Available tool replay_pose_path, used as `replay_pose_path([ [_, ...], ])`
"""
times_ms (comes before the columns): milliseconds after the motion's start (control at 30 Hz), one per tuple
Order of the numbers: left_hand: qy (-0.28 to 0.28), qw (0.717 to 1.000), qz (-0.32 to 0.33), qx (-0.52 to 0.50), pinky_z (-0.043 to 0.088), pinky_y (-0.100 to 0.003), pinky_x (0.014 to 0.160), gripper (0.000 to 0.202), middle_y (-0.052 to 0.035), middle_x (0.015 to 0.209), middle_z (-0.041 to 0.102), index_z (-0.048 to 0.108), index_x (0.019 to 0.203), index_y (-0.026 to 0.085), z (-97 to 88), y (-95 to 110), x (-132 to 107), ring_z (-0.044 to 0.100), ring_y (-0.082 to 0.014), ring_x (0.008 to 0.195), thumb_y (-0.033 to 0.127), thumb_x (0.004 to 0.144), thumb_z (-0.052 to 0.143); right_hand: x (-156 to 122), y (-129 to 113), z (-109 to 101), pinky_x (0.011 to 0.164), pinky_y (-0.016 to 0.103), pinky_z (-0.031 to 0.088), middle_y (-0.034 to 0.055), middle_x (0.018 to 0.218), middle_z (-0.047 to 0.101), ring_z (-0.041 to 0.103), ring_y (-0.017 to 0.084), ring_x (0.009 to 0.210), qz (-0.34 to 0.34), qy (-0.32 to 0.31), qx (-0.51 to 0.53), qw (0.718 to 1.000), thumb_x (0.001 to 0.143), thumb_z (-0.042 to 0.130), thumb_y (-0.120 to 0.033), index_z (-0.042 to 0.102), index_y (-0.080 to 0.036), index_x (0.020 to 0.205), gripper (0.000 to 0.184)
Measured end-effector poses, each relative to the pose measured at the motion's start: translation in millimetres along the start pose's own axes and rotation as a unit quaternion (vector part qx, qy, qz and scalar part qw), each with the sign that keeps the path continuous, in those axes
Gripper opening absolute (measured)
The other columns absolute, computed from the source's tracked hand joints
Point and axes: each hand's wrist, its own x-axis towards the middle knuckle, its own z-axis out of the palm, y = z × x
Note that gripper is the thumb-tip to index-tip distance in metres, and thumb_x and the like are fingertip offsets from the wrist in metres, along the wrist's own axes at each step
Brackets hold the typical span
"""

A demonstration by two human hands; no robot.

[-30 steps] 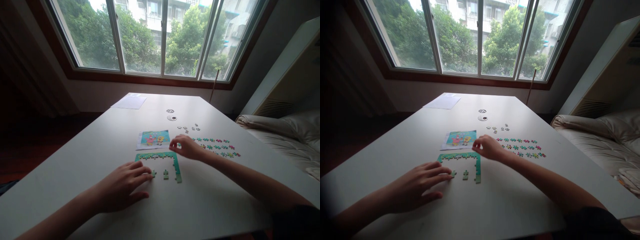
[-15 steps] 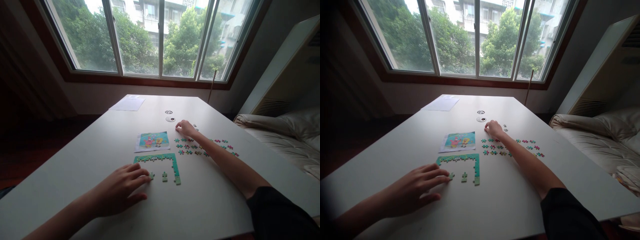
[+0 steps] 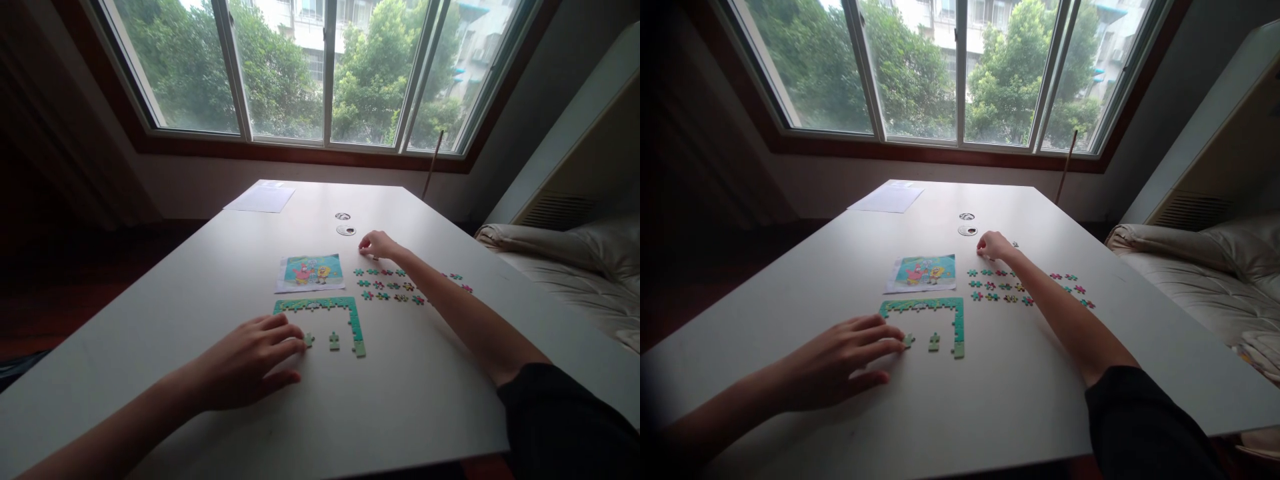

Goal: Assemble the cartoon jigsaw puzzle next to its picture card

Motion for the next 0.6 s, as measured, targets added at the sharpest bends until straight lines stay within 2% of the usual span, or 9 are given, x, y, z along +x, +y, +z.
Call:
replay_pose_path([
  [167, 0.021, 0.999, -0.003, 0.025, 0.049, -0.037, 0.081, 0.025, -0.0080, 0.109, 0.063, 0.059, 0.110, 0.023, -1.1, -5, -3, 0.057, -0.0227, 0.094, 0.035, 0.091, 0.049, 2, 2, -4, 0.061, 0.022, 0.045, 0.0052, 0.081, 0.071, 0.063, 0.016, 0.072, 0.004, -0.015, 0.032, 0.999, 0.067, 0.072, -0.024, 0.073, -0.016, 0.080, 0.016],
  [333, 0.066, 0.996, -0.032, 0.046, 0.052, -0.034, 0.076, 0.022, -0.0087, 0.100, 0.066, 0.063, 0.105, 0.021, -10.5, -29, -12, 0.058, -0.0220, 0.091, 0.030, 0.090, 0.050, -7, -10, -14, 0.058, 0.022, 0.043, 0.0030, 0.075, 0.067, 0.059, 0.013, 0.067, -0.032, -0.012, 0.073, 0.997, 0.070, 0.067, -0.019, 0.069, -0.015, 0.079, 0.010],
  [400, 0.062, 0.995, -0.052, 0.057, 0.052, -0.034, 0.075, 0.025, -0.0088, 0.099, 0.066, 0.062, 0.109, 0.020, -14.7, -41, -16, 0.058, -0.0215, 0.090, 0.030, 0.091, 0.048, -18, -27, -17, 0.058, 0.022, 0.043, 0.0021, 0.076, 0.066, 0.058, 0.011, 0.066, -0.060, -0.012, 0.094, 0.994, 0.074, 0.064, -0.021, 0.068, -0.015, 0.082, 0.011],
  [500, 0.052, 0.994, -0.070, 0.069, 0.053, -0.034, 0.074, 0.026, -0.0084, 0.099, 0.066, 0.062, 0.109, 0.020, -17.8, -53, -21, 0.058, -0.0216, 0.089, 0.032, 0.092, 0.047, -45, -66, -18, 0.061, 0.021, 0.044, 0.0002, 0.076, 0.066, 0.058, 0.010, 0.067, -0.119, -0.040, 0.129, 0.984, 0.075, 0.066, -0.029, 0.067, -0.017, 0.087, 0.017],
  [533, 0.049, 0.994, -0.074, 0.070, 0.053, -0.034, 0.074, 0.025, -0.0082, 0.099, 0.066, 0.063, 0.108, 0.020, -18.0, -54, -22, 0.058, -0.0216, 0.089, 0.032, 0.092, 0.047, -56, -81, -17, 0.061, 0.021, 0.045, -0.0008, 0.074, 0.066, 0.058, 0.009, 0.066, -0.144, -0.066, 0.145, 0.977, 0.073, 0.068, -0.030, 0.067, -0.017, 0.085, 0.017],
  [600, 0.044, 0.994, -0.077, 0.070, 0.052, -0.033, 0.074, 0.025, -0.0081, 0.098, 0.066, 0.063, 0.107, 0.020, -17.9, -54, -23, 0.058, -0.0214, 0.089, 0.031, 0.092, 0.047, -76, -107, -11, 0.062, 0.021, 0.045, 0.0000, 0.073, 0.067, 0.059, 0.009, 0.067, -0.213, -0.161, 0.199, 0.943, 0.073, 0.070, -0.025, 0.067, -0.015, 0.082, 0.014],
])
